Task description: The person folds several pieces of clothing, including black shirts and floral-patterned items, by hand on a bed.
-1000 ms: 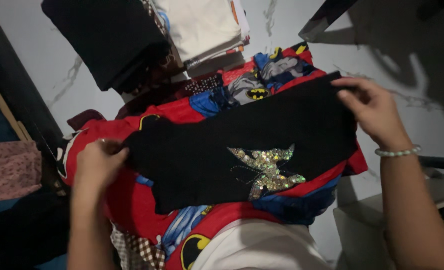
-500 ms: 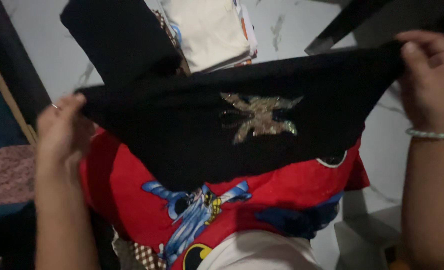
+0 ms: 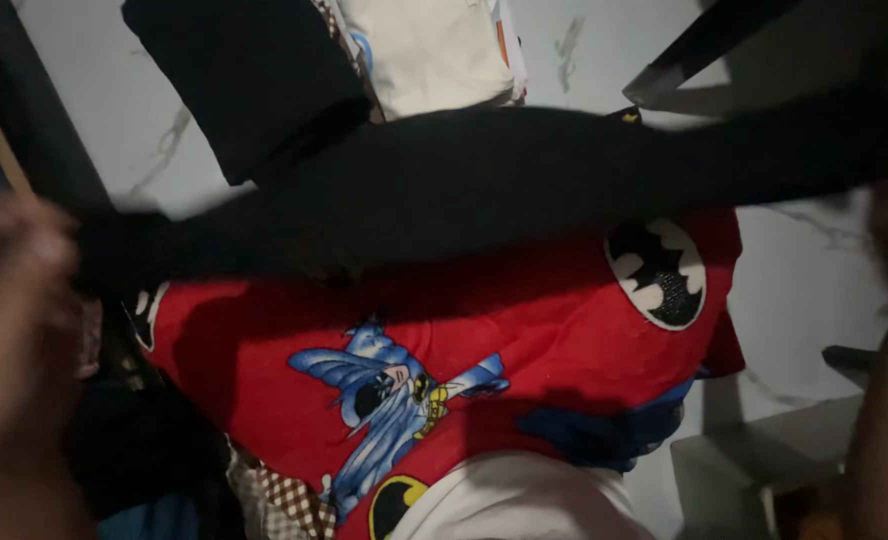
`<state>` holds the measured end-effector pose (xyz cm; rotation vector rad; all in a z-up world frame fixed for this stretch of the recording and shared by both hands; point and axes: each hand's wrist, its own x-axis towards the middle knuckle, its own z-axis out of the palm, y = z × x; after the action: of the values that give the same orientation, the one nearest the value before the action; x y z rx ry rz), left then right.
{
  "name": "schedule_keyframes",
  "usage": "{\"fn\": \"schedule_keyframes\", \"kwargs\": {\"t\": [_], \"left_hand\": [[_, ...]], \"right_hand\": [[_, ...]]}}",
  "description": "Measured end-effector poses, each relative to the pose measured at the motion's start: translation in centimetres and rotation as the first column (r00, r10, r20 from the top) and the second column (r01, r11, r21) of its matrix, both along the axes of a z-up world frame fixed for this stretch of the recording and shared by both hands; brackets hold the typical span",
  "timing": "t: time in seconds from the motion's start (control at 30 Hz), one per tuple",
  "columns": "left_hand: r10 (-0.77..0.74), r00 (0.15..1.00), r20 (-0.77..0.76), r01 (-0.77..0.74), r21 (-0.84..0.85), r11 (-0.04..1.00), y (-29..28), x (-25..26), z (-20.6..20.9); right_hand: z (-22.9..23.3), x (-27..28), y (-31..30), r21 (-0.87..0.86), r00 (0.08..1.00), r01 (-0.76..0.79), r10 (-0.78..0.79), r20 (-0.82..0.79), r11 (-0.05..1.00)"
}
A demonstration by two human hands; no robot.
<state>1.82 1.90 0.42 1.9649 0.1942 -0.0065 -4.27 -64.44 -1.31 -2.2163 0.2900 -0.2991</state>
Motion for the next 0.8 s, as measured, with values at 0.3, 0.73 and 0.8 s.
{"fn": "schedule_keyframes", "kwargs": {"t": [0.3, 0.73, 0.8], "left_hand": [[-0.100, 0.866, -0.489, 0.047, -0.119, 0.992, 0.9, -12.4, -13.9], [-0.097, 0.436, -0.895, 0.407, 0.100, 0.908, -1.2, -12.8, -9.6], [-0.087, 0.523, -0.848, 0.422, 0.168, 0.891, -2.2, -13.0, -9.5]], "right_hand": [[-8.7, -8.3, 1.0, -0.088, 0.906, 0.005, -0.042, -0.422, 0.996], [-10.2, -11.2, -0.1, -0.050, 0.917, -0.208, 0.177, -0.358, 0.977], [-11.2, -11.0, 0.2, 0.068, 0.935, -0.141, 0.156, -0.319, 0.988]]}}
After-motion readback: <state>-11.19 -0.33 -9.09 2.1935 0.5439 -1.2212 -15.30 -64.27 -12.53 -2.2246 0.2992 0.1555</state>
